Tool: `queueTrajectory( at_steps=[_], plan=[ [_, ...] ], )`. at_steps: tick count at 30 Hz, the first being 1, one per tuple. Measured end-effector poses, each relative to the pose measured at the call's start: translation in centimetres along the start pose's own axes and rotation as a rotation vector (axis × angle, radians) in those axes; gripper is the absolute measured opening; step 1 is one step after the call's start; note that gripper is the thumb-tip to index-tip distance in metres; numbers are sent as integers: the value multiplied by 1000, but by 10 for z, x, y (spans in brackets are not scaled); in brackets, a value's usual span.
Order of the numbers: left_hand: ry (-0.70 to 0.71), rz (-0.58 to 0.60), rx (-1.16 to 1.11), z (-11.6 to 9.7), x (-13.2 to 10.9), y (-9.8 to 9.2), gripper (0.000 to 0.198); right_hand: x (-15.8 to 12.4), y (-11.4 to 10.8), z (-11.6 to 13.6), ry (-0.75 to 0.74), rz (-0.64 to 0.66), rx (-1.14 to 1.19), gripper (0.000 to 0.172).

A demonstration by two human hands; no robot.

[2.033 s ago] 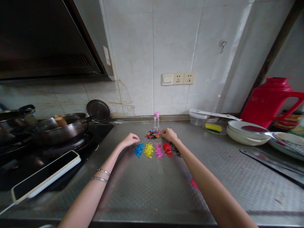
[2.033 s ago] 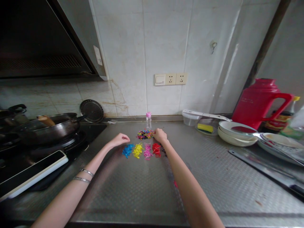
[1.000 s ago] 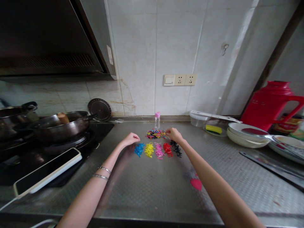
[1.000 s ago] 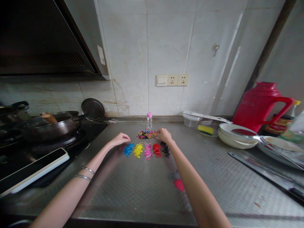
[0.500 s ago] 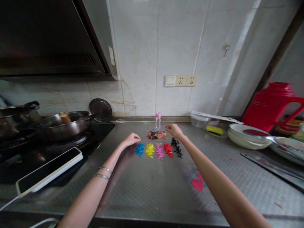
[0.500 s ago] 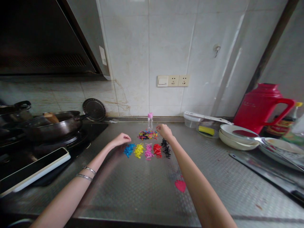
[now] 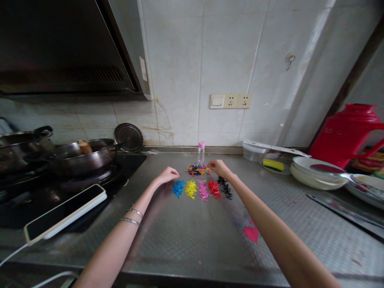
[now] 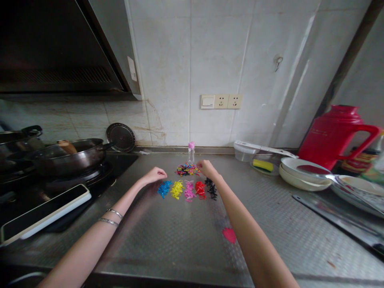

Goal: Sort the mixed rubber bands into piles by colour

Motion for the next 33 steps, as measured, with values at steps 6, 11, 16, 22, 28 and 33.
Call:
queueTrajectory(
  at_steps=[6, 11, 16, 22, 28, 33],
  plan=[
    [-2, 3, -4, 1, 1, 0, 25, -3, 1, 3, 3, -1, 78, 26],
    [12, -2, 2, 4, 4, 1, 25, -10, -4, 21, -17, -48, 174, 25],
    [15, -6, 9, 4, 3, 2, 26, -28, 4, 62, -118, -30, 280, 24],
    [3, -8, 24, 2, 2, 3, 25, -43, 22, 103, -263, 20, 374, 28],
    [-4, 6, 9, 1, 1, 5, 25, -48, 27, 109, -287, 52, 402, 28],
    [-6, -16, 6, -1, 1, 5, 25, -48, 15, 90, -199, 18, 406, 25]
  ],
)
Point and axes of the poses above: each hand's wrist, its own x-axis towards the middle knuckle, its own y-axis out of the palm, z = x × y, the point moved 10 cm from there along x, towards the middle knuckle, and after that the axes turned 2 degrees about z, right-handed, at the moved point
